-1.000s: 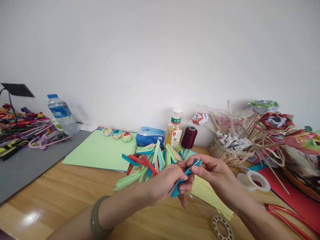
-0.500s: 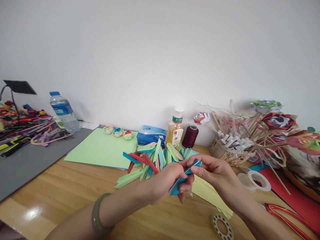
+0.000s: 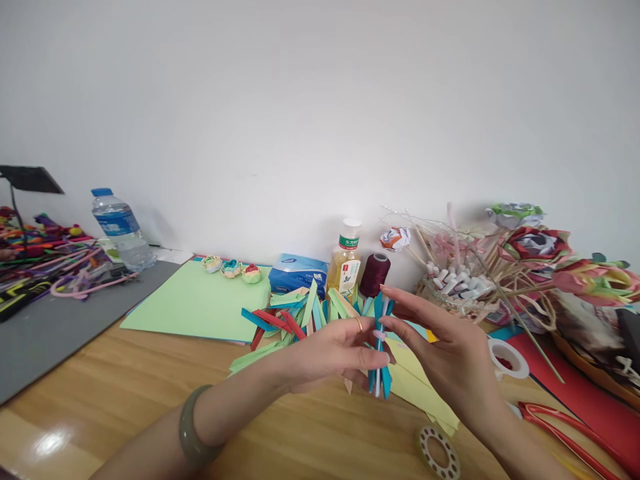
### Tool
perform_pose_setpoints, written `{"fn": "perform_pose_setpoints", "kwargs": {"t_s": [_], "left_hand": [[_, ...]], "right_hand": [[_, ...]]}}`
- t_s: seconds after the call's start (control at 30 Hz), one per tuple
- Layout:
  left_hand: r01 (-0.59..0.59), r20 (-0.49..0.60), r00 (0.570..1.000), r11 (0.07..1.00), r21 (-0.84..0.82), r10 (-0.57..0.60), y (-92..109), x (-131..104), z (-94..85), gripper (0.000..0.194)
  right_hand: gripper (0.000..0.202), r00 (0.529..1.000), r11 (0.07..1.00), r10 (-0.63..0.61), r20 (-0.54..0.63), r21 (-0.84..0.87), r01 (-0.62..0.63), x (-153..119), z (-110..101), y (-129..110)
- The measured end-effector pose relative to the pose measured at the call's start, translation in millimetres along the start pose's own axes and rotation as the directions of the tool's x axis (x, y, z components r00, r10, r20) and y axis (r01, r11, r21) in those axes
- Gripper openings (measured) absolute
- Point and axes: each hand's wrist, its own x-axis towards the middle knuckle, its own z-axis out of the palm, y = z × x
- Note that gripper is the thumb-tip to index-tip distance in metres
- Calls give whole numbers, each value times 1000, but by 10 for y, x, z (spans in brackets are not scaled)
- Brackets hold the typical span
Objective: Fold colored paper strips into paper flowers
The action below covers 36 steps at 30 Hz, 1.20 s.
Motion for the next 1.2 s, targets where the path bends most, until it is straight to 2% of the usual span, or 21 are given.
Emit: {"fn": "perform_pose_setpoints", "kwargs": {"t_s": [0.13,0.27,0.4,0.6,0.77,0.97,1.2], "left_hand": [[-29,-69,997,997,71,34,-9,25,-23,34],[-57,-165,984,996,61,67,-32,62,-50,37],[-93,-183,979,995,22,95,-45,65,-73,41],[-169,-265,951,985,-23,157,-38,77,-76,43],[-194,-305,930,979,59,203,0,88,-103,40],[-153,-203,954,940,306,221,16,75,-141,26],[-124,-232,956,962,242,181,-9,79,-167,31]], "right_hand": [[26,985,979,-170,-35,-123,164,-22,33,-4],[31,971,954,-235,-44,-200,222,-24,47,-12],[31,961,932,-276,-37,-257,257,-19,39,8],[10,912,866,-406,-54,-343,365,28,-10,46],[5,886,811,-458,75,-373,451,59,-58,15],[9,891,828,-424,165,-329,455,54,-79,-38],[14,881,860,-394,263,-231,454,51,-100,-28]]}}
